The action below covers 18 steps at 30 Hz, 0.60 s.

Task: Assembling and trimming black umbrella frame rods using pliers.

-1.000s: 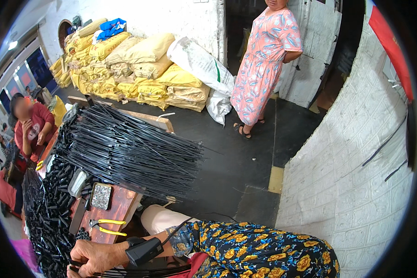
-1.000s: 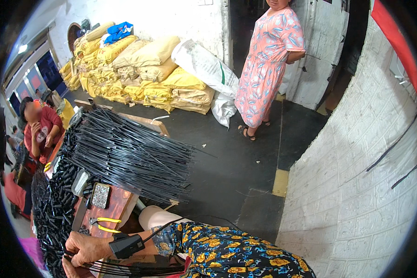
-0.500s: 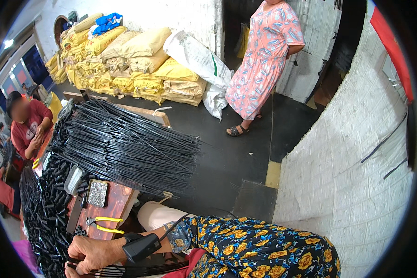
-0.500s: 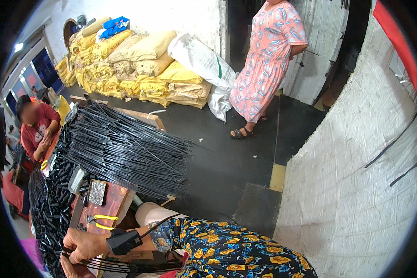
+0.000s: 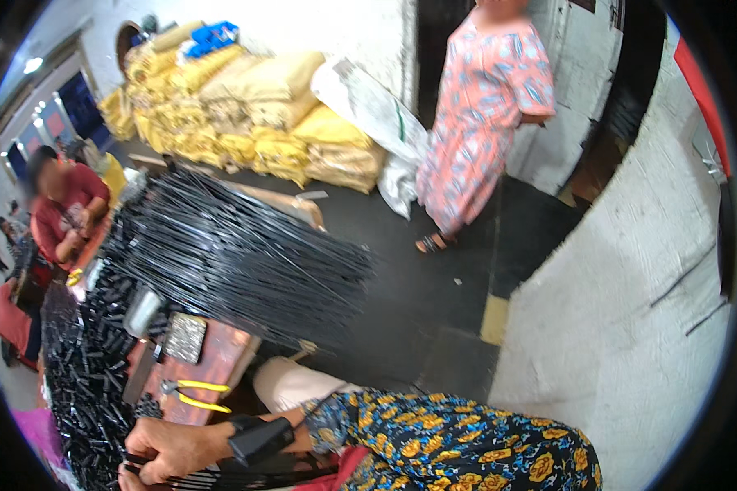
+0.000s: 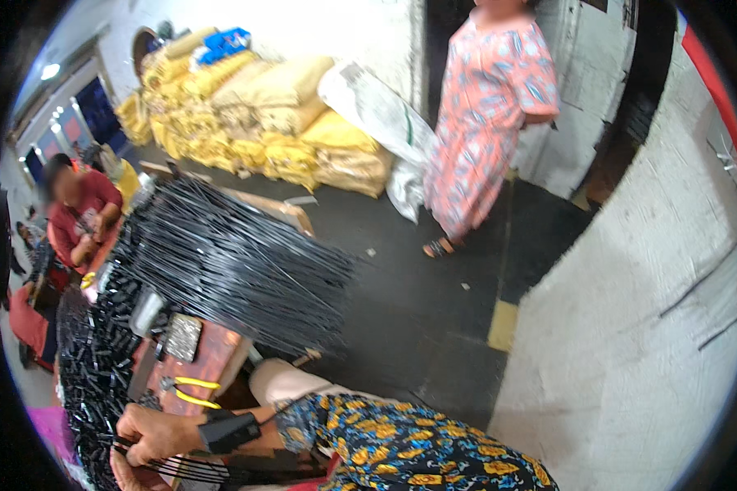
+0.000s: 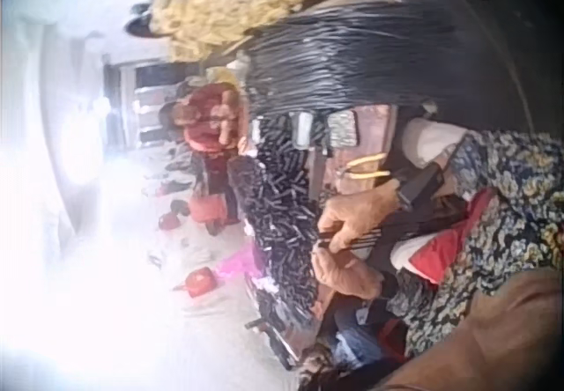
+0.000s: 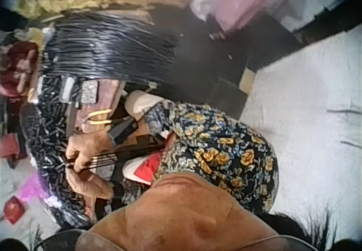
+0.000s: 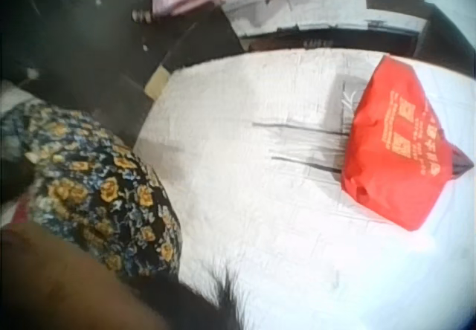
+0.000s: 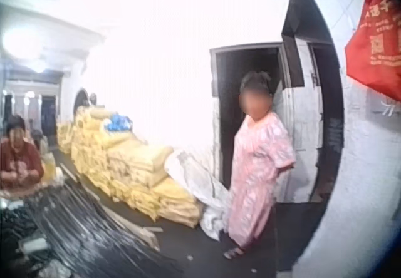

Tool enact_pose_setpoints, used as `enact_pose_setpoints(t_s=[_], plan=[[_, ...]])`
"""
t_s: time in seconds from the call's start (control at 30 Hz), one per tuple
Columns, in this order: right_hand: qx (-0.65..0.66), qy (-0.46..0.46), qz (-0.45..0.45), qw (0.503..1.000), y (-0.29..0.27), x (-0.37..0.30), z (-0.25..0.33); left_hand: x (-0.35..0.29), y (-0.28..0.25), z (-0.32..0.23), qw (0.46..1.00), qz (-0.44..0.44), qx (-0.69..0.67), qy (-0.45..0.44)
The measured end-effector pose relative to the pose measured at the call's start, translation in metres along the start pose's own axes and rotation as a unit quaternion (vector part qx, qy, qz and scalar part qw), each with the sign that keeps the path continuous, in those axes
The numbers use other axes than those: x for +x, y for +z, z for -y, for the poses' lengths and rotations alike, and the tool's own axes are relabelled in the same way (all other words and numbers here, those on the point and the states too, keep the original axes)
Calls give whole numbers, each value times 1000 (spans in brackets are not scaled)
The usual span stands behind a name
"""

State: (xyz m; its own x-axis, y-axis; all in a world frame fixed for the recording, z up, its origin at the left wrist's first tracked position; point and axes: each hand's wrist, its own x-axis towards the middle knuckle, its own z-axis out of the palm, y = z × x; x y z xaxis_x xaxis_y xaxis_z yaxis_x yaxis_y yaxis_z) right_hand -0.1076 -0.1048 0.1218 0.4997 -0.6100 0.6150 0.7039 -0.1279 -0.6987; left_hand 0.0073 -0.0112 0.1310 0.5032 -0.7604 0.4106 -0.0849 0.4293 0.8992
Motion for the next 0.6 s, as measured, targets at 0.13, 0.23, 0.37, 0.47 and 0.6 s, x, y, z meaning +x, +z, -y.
enact_pose_setpoints(t_s=[0.13,0.23,0.37,0.47,0.6], plan=[[4,54,-45,997,-38,-18,9,13,29,28,992,77,-36,-89],[20,34,-31,999,-33,-11,11,12,26,28,971,79,207,91],[52,26,-37,998,-31,-12,15,16,24,27,997,42,46,-33],[27,18,-36,999,-42,-9,8,19,17,37,971,69,218,72],[31,26,-24,999,-42,-9,10,22,4,48,941,71,297,148]])
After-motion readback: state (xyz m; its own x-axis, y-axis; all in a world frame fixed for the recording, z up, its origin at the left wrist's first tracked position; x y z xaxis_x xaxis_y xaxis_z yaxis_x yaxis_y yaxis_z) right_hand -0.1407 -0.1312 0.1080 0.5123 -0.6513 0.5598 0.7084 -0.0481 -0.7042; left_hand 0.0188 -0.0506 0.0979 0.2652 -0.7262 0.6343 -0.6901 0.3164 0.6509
